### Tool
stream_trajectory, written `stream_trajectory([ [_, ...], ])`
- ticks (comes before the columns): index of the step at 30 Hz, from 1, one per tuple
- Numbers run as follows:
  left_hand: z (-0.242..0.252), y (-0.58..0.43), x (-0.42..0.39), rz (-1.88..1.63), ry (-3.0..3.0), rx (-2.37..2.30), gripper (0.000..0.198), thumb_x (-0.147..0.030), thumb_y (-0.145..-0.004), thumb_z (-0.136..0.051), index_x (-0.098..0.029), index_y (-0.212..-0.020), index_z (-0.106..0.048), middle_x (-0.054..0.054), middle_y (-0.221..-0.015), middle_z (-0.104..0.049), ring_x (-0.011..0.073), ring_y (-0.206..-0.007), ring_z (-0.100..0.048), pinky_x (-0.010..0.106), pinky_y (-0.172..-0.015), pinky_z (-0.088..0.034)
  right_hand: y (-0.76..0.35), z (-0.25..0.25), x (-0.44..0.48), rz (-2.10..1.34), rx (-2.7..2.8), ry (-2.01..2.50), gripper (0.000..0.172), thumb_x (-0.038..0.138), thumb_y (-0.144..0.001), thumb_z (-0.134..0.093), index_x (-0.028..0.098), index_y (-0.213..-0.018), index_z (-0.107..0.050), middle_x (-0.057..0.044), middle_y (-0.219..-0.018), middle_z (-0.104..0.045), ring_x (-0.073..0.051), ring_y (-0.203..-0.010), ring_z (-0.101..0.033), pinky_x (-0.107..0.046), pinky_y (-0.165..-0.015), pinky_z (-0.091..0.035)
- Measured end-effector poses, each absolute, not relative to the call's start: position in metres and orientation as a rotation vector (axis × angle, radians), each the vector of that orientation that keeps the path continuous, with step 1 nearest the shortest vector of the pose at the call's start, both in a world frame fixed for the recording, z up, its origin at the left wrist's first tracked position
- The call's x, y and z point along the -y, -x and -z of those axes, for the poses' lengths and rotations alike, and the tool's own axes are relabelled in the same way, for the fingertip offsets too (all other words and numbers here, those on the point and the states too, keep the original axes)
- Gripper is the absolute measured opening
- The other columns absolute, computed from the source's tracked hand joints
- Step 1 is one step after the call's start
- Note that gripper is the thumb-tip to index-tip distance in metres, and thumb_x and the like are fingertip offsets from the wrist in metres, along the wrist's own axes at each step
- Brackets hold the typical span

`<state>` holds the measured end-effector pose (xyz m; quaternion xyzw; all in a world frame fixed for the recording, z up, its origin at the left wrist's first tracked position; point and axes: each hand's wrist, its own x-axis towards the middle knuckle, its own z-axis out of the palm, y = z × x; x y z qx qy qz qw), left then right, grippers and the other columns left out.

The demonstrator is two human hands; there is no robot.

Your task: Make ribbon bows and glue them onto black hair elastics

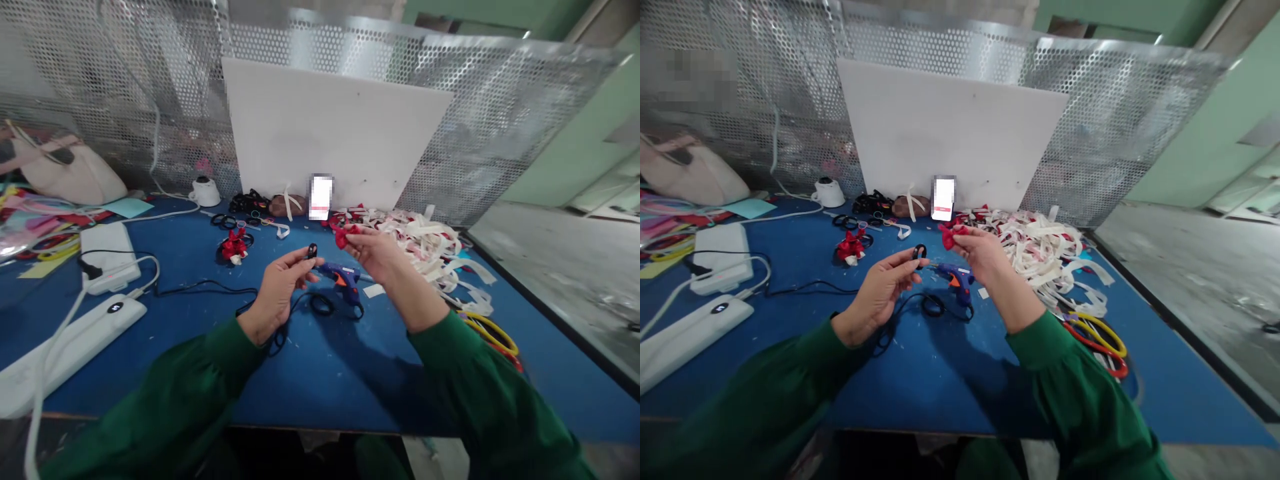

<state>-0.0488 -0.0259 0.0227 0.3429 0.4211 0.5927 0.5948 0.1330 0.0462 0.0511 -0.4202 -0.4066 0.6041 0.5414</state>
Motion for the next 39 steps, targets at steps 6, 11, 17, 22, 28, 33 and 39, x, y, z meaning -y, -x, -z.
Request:
stream_trajectory([
  [6,-0.021,0.045,0.030,-1.364,-0.826,-0.966,0.036,-0.024,-0.067,-0.086,-0.016,-0.101,-0.079,0.009,-0.094,-0.079,0.0083,-0.056,-0.061,0.021,-0.050,-0.039,-0.128,-0.028,0.015,-1.164,1.131,0.916,0.045,0.018,-0.065,-0.079,0.022,-0.108,-0.067,0.000,-0.095,-0.072,-0.014,-0.080,-0.066,-0.029,-0.078,-0.056],
  [11,-0.022,0.044,0.031,-1.375,-0.841,-0.978,0.035,-0.025,-0.069,-0.085,-0.017,-0.103,-0.079,0.008,-0.093,-0.079,0.0086,-0.056,-0.061,0.021,-0.050,-0.040,-0.131,-0.025,0.022,-1.135,1.174,0.947,0.052,0.022,-0.065,-0.081,0.026,-0.113,-0.060,0.007,-0.074,-0.065,-0.013,-0.070,-0.063,-0.028,-0.071,-0.055],
  [17,-0.023,0.043,0.030,-1.391,-0.820,-1.005,0.034,-0.023,-0.068,-0.085,-0.017,-0.100,-0.078,0.008,-0.091,-0.079,0.0095,-0.057,-0.060,0.023,-0.053,-0.043,-0.132,-0.024,0.025,-1.160,1.205,1.006,0.040,0.031,-0.069,-0.079,0.024,-0.105,-0.063,0.009,-0.064,-0.058,-0.012,-0.063,-0.059,-0.027,-0.065,-0.051],
  [22,-0.023,0.043,0.030,-1.448,-0.834,-1.020,0.033,-0.024,-0.069,-0.084,-0.017,-0.101,-0.078,0.007,-0.091,-0.079,0.0096,-0.057,-0.060,0.024,-0.055,-0.043,-0.131,-0.018,0.026,-1.140,1.170,1.020,0.036,0.034,-0.072,-0.077,0.022,-0.104,-0.064,0.007,-0.067,-0.057,-0.011,-0.062,-0.055,-0.026,-0.063,-0.049],
  [28,-0.024,0.038,0.037,-1.490,-0.989,-1.062,0.035,-0.027,-0.073,-0.082,-0.018,-0.107,-0.078,0.007,-0.092,-0.079,0.0118,-0.060,-0.062,0.025,-0.055,-0.042,-0.134,-0.015,0.022,-0.994,1.188,1.086,0.042,0.033,-0.076,-0.075,0.024,-0.115,-0.064,0.007,-0.069,-0.049,-0.011,-0.062,-0.048,-0.026,-0.060,-0.045],
  [33,-0.020,0.031,0.042,-1.402,-1.027,-1.047,0.040,-0.027,-0.071,-0.084,-0.019,-0.109,-0.078,0.008,-0.093,-0.079,0.0161,-0.071,-0.068,0.025,-0.059,-0.046,-0.132,-0.013,0.026,-0.922,1.270,1.036,0.036,0.028,-0.081,-0.068,0.026,-0.117,-0.064,0.007,-0.064,-0.042,-0.012,-0.059,-0.043,-0.028,-0.061,-0.043],
  [39,-0.019,0.027,0.044,-1.305,-0.995,-0.979,0.048,-0.018,-0.062,-0.087,-0.017,-0.110,-0.077,0.006,-0.091,-0.079,0.0147,-0.075,-0.067,0.023,-0.062,-0.049,-0.126,-0.009,0.031,-0.871,1.286,1.079,0.034,0.027,-0.081,-0.067,0.028,-0.115,-0.062,0.006,-0.068,-0.046,-0.014,-0.062,-0.047,-0.029,-0.061,-0.044],
])
